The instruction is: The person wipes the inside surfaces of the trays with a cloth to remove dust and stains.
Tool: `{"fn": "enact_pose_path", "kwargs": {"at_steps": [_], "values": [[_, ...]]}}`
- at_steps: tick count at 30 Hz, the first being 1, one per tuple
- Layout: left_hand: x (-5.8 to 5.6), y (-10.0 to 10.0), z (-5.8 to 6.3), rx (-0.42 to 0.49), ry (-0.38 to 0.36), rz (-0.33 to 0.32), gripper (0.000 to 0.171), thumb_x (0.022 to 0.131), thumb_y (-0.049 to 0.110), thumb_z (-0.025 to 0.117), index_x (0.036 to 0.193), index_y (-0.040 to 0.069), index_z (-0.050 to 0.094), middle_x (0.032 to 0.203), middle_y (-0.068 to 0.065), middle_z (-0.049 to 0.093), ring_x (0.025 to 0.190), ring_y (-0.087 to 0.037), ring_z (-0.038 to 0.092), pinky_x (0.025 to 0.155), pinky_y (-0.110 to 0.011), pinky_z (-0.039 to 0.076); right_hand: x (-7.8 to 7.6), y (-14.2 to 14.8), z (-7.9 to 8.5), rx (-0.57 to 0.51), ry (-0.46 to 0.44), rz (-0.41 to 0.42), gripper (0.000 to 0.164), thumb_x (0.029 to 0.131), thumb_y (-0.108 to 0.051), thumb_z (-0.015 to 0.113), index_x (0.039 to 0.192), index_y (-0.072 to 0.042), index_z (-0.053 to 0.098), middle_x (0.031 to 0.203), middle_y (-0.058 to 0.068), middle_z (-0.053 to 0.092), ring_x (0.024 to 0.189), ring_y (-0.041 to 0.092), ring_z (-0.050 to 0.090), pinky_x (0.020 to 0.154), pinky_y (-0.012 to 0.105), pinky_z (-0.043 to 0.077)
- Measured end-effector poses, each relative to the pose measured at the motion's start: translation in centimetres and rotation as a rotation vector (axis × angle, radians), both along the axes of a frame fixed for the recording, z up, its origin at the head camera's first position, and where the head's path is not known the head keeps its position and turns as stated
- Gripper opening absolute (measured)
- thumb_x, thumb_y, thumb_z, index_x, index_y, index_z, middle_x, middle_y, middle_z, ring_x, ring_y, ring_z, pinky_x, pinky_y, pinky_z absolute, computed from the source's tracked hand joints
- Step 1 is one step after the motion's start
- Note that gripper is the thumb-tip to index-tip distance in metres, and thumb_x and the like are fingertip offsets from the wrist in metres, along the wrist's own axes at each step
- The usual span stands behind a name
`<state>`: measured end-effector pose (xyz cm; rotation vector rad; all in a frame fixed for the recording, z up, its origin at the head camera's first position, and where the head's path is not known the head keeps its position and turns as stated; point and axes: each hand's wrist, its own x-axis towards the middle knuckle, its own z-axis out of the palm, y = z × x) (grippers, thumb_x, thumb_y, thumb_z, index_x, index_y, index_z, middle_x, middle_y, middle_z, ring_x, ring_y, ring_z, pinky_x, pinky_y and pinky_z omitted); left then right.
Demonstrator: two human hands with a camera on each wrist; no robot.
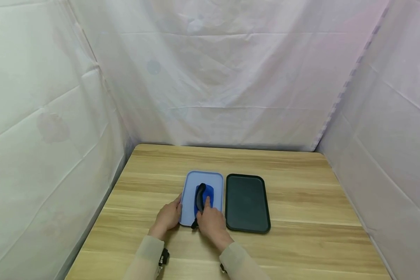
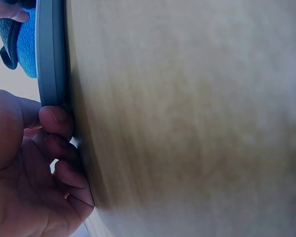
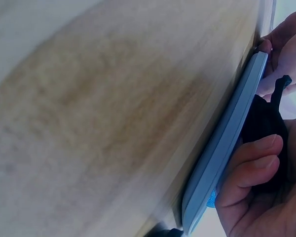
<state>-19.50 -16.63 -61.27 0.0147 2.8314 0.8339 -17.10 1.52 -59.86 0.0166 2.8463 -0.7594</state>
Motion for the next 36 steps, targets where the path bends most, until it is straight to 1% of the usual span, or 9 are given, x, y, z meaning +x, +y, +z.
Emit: {"fn": "enact_pose_path", "kwargs": {"at_steps": [6,11,14,18,20,25,32,34,36], "values": [[0.1,0.0,-0.1,0.012,-0.011,0.002,0.050,0.110,0.022,0.046,0.159,0.010,0.042,0.133,-0.028,0.066,0.082,-0.026,0.067,0.078,-0.049,0.056,0.2,0.5,0.2,0.013,0.003,-0.021,0.076,0.102,-0.042,0.060,0.161,-0.004,0.033,0.050,0.004,0.051,0.043,0.018,0.043,0.042,0.036,0.034],[0.1,0.1,0.0,0.004,-0.015,0.005,0.050,0.110,0.022,0.045,0.159,0.010,0.042,0.136,-0.028,0.065,0.092,-0.028,0.069,0.084,-0.052,0.056,0.2,1.0,0.2,0.016,-0.002,-0.029,0.074,0.102,-0.041,0.059,0.161,-0.005,0.034,0.050,0.004,0.051,0.043,0.017,0.040,0.041,0.036,0.032],[0.1,0.2,0.1,0.006,-0.022,0.010,0.050,0.110,0.022,0.045,0.159,0.009,0.042,0.134,-0.027,0.066,0.083,-0.026,0.067,0.079,-0.049,0.056,0.3,1.2,0.2,0.013,0.010,-0.031,0.074,0.102,-0.039,0.060,0.161,-0.004,0.034,0.048,0.002,0.048,0.042,0.015,0.036,0.040,0.035,0.030],[0.1,0.3,0.3,0.016,-0.032,0.014,0.050,0.110,0.022,0.045,0.158,0.007,0.042,0.127,-0.027,0.070,0.067,-0.021,0.058,0.069,-0.041,0.051,0.3,1.5,0.3,0.002,0.019,-0.026,0.074,0.102,-0.038,0.061,0.161,-0.002,0.034,0.045,-0.002,0.043,0.040,0.013,0.031,0.039,0.033,0.027],[0.1,0.3,0.3,0.012,-0.030,0.013,0.050,0.110,0.021,0.045,0.158,0.006,0.042,0.127,-0.027,0.070,0.067,-0.020,0.057,0.069,-0.040,0.050,0.4,1.7,0.3,-0.005,0.021,-0.025,0.074,0.102,-0.038,0.060,0.161,-0.001,0.033,0.045,-0.002,0.042,0.040,0.012,0.030,0.039,0.032,0.026],[0.2,0.3,0.3,0.003,-0.030,0.018,0.050,0.110,0.022,0.045,0.158,0.007,0.043,0.136,-0.026,0.066,0.075,-0.022,0.060,0.076,-0.045,0.053,0.4,2.0,0.3,-0.004,0.022,-0.022,0.074,0.102,-0.038,0.060,0.161,-0.001,0.033,0.045,-0.003,0.040,0.039,0.012,0.028,0.039,0.032,0.025],[0.1,0.4,0.3,0.000,-0.033,0.023,0.050,0.110,0.022,0.045,0.158,0.007,0.043,0.136,-0.026,0.065,0.079,-0.024,0.063,0.080,-0.048,0.054,0.4,2.4,0.4,0.005,0.005,-0.016,0.073,0.103,-0.038,0.059,0.161,-0.002,0.033,0.044,-0.003,0.040,0.039,0.012,0.026,0.040,0.032,0.025],[0.1,0.3,0.3,0.000,-0.030,0.021,0.050,0.110,0.022,0.045,0.158,0.007,0.043,0.137,-0.026,0.065,0.084,-0.024,0.065,0.083,-0.050,0.055,0.4,2.5,0.5,0.008,0.002,-0.015,0.073,0.103,-0.038,0.060,0.161,-0.002,0.034,0.045,-0.002,0.042,0.039,0.012,0.027,0.040,0.032,0.025],[0.2,0.3,0.3,0.000,-0.030,0.021,0.050,0.110,0.022,0.045,0.158,0.008,0.043,0.138,-0.025,0.065,0.092,-0.026,0.069,0.088,-0.052,0.055,0.4,2.6,0.6,0.012,-0.002,-0.011,0.072,0.103,-0.038,0.060,0.161,-0.002,0.035,0.045,0.000,0.044,0.040,0.013,0.029,0.040,0.033,0.026]]}}
